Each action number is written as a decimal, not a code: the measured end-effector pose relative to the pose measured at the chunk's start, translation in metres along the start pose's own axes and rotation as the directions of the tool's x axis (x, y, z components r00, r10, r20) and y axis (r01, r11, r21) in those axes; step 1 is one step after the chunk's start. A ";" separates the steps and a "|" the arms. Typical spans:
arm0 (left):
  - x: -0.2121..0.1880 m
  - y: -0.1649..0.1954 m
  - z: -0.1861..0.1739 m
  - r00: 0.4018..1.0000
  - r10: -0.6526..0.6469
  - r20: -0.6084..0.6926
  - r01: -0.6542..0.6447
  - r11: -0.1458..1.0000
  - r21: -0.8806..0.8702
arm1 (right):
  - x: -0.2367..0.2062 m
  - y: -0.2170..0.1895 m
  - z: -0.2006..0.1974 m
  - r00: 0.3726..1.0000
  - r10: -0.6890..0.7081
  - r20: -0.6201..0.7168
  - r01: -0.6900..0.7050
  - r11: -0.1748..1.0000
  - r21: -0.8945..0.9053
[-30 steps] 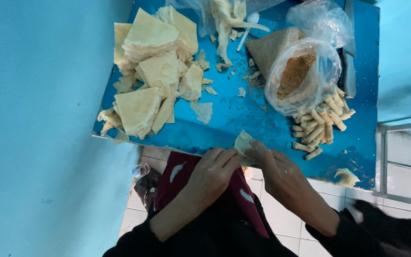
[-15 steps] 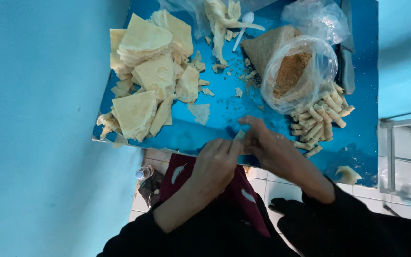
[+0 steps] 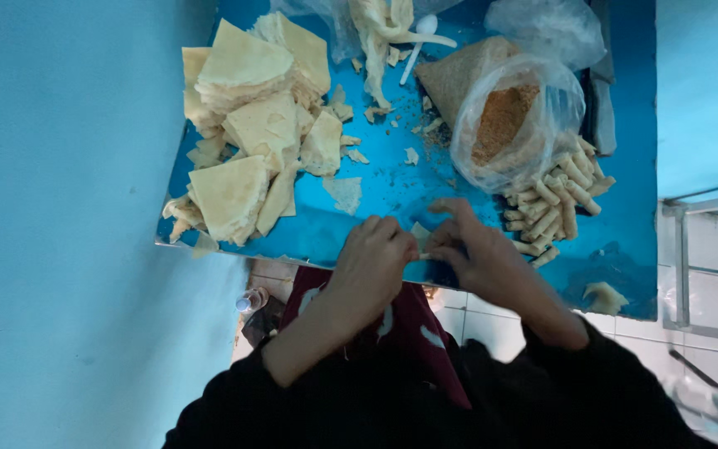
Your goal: The person sits at a blue table and folds triangular dough sheets, rolling them by hand into cylindrical pieces and adding them to a pile of finished rolls. They occasionally reach into a container of brown powder and handle dough scraps while continuing to shape the rolls.
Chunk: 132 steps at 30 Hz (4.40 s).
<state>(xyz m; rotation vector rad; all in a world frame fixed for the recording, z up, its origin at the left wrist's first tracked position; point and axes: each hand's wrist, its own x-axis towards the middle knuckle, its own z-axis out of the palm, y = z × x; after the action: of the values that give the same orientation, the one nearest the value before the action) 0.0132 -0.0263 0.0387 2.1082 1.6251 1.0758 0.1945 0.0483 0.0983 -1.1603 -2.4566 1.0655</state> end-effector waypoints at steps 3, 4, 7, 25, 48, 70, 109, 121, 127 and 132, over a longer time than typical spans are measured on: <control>0.006 -0.005 0.000 0.999 -0.042 0.034 0.043 0.998 -0.045 | 0.005 -0.004 -0.003 0.995 0.091 0.041 -0.092 0.995 0.026; 0.004 -0.004 0.000 0.998 -0.060 0.038 0.061 0.998 -0.035 | 0.003 -0.004 -0.002 0.997 0.083 0.007 -0.083 0.997 -0.005; -0.004 0.003 0.003 1.000 0.014 -0.006 -0.013 0.991 0.131 | -0.011 -0.002 0.012 0.986 -0.134 -0.104 0.120 0.984 -0.134; -0.038 0.037 -0.010 0.982 0.159 0.098 -0.187 0.797 0.575 | -0.045 0.016 0.037 0.889 -0.382 -0.251 0.258 0.873 -0.414; -0.020 -0.040 -0.107 0.846 -0.176 -0.503 0.423 0.796 0.432 | -0.043 0.068 -0.061 0.723 -0.196 -0.663 -0.391 0.674 -0.626; -0.026 -0.056 -0.106 0.787 -0.222 -0.576 0.423 0.873 0.241 | 0.132 -0.058 0.032 0.920 -0.290 -0.264 0.252 0.953 -0.168; -0.004 0.004 -0.010 0.847 -0.523 -0.091 0.223 0.505 -0.834 | 0.019 -0.023 0.037 0.949 0.076 -0.306 0.121 0.809 0.575; -0.026 -0.034 -0.063 0.781 -0.450 -0.433 0.349 0.890 -0.295 | 0.000 0.021 -0.006 0.951 0.307 0.027 -0.168 0.444 0.880; -0.025 -0.037 -0.081 0.880 -0.056 -0.472 0.253 0.896 0.365 | -0.017 0.010 -0.032 0.910 -0.153 -0.386 0.129 0.988 -0.087; -0.023 -0.018 -0.052 0.952 0.109 -0.286 -0.023 0.957 0.289 | -0.030 0.026 0.000 0.910 -0.405 -0.093 0.355 0.873 -0.334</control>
<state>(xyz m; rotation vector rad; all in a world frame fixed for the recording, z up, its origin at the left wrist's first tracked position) -0.0380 -0.0534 0.0546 2.2796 1.9625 1.3071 0.2295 0.0367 0.0836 -0.7412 -2.6295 0.4654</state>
